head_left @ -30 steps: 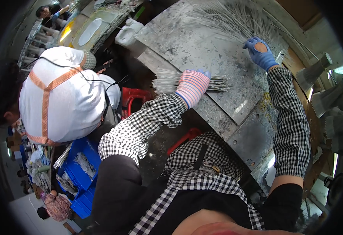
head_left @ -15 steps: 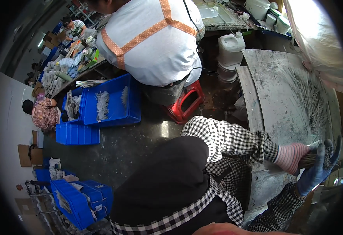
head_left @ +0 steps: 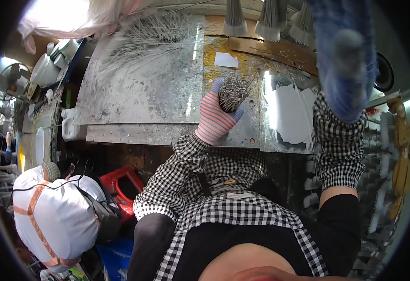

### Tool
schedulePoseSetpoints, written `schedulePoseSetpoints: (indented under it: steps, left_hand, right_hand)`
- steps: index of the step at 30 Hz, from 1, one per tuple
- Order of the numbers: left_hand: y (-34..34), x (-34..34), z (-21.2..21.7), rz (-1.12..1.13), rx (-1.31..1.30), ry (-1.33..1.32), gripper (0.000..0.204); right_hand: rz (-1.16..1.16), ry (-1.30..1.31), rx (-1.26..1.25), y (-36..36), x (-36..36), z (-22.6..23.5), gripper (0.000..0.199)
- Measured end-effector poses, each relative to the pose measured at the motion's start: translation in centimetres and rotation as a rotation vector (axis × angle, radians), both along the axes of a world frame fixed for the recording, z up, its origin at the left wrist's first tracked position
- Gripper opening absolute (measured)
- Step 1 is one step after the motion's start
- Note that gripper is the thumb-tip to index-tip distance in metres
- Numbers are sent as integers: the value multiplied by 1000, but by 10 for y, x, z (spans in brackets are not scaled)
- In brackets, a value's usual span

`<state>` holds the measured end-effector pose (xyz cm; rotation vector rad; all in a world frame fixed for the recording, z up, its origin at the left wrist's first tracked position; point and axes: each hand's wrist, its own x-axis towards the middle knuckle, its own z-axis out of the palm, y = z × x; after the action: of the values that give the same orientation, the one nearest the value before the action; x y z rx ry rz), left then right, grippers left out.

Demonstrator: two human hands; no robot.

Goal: Gathering and dipping clusters of white and gray bristles into a white adhesive to manufacture industrial brushes.

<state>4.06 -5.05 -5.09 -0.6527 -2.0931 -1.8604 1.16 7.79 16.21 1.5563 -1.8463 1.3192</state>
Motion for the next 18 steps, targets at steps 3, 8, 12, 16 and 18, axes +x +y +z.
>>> schedulePoseSetpoints:
  steps: [3,8,12,16,18]
  left_hand:
    - [5,0,-13,-141,-259,-46,67]
    - [10,-5,-33,54,-623,639,56]
    - [6,-3,-37,266,-767,787,59]
    - [3,-14,-40,259,-919,934,63]
    - [3,-21,-45,279,-734,1068,59]
  right_hand:
    - [-279,-171,764,-19,9,-35,62]
    - [-249,22,557,-21,7,-62,65]
    - [-345,393,416,-22,7,-46,72]
    - [-281,38,757,-26,12,-50,85]
    - [-190,-87,602,-26,12,-54,87]
